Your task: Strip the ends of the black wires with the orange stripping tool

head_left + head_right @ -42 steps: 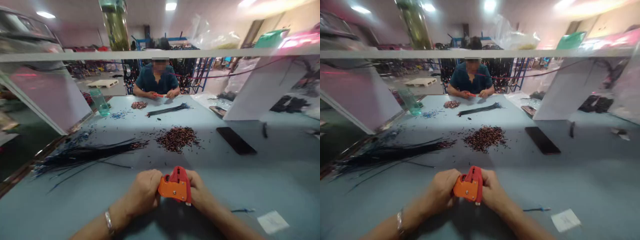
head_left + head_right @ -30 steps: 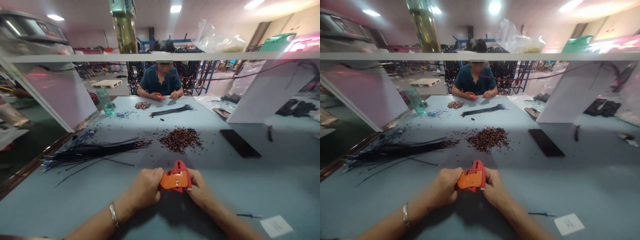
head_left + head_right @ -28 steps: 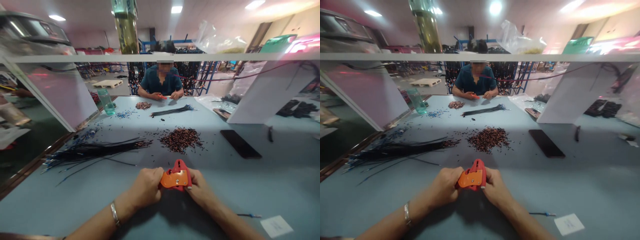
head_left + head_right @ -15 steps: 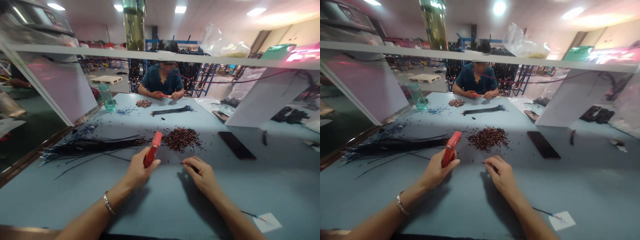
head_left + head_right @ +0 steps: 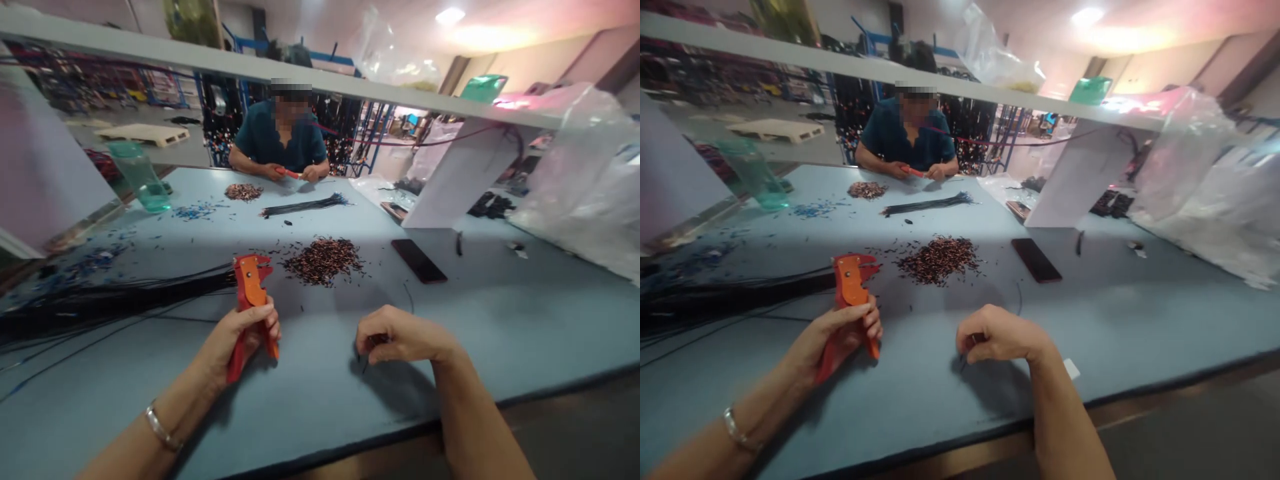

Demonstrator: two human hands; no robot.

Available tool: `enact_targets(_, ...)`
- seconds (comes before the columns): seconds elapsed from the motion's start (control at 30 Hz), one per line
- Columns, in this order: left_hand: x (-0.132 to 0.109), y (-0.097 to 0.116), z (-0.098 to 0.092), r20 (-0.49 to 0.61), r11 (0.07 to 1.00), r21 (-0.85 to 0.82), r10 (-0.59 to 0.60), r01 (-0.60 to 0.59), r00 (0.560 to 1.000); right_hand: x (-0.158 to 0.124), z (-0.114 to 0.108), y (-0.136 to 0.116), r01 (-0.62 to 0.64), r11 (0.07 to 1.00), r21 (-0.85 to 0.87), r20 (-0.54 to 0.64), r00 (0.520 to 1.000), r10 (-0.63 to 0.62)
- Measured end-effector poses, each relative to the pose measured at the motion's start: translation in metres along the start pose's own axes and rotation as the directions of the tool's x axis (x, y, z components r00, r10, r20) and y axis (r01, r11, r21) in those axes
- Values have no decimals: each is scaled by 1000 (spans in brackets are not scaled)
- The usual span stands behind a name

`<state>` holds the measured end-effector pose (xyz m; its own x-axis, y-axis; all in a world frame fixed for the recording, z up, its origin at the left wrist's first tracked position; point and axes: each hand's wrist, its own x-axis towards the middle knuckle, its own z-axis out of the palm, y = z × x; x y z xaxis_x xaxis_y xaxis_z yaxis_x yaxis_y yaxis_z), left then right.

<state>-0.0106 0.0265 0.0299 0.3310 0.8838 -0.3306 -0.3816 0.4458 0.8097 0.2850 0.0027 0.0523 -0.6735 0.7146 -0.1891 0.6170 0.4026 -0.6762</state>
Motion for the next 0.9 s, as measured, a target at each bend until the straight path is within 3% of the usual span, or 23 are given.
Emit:
enact_targets(0.07, 0, 0, 0, 10, 1000, 9, -13, 13, 1000, 0, 2, 1, -126, 988, -91, -60, 991, 121)
enact_targets(0.13, -2, 0, 1, 14, 1000, 16, -13, 12, 1000, 7, 8, 5, -246, 960, -137, -220, 952, 213)
enact_targets(0.23, -3, 0, 2, 11, 1000, 20, -2, 2, 1000, 23, 19, 10, -382, 917, -114, -496, 822, 281)
enact_targets(0.3, -3, 1, 2, -1, 1000, 13, -3, 3, 1000, 28, 21, 10, -407, 909, -86, -586, 759, 284)
enact_targets(0.37, -2, 1, 2, -11, 1000, -1, -8, 8, 1000, 26, 19, 8, -353, 933, -73, -569, 783, 251)
enact_targets(0.4, -2, 1, 2, -13, 1000, -8, -10, 10, 1000, 23, 17, 5, -291, 954, -70, -516, 829, 215)
enact_targets(0.5, -2, 2, 1, -12, 1000, -17, -6, 6, 1000, 12, 15, -3, -22, 1000, -9, -197, 980, 20)
enact_targets(0.57, -1, 1, 1, -6, 1000, -15, -5, 5, 1000, 12, 20, -8, 69, 998, 7, -70, 995, -68)
enact_targets(0.6, -1, 1, 1, -3, 1000, -14, -5, 5, 1000, 15, 24, -9, 48, 999, -26, -105, 993, -50)
enact_targets(0.67, -1, 1, 1, 6, 1000, -13, -8, 8, 1000, 23, 33, -9, -110, 988, -109, -330, 941, 69)
enact_targets(0.73, -1, 1, 2, 6, 1000, -19, -5, 6, 1000, 32, 39, -5, -270, 957, -106, -538, 825, 173)
enact_targets(0.8, 0, 0, 2, 1, 1000, -28, -8, 8, 1000, 37, 40, 1, -344, 936, -69, -628, 745, 228)
enact_targets(0.83, 0, 0, 1, 0, 999, -32, -9, 9, 1000, 38, 39, 3, -353, 934, -55, -640, 731, 238)
enact_targets(0.9, 1, 0, 0, 3, 999, -39, -9, 9, 1000, 37, 35, 4, -328, 944, -44, -619, 750, 232)
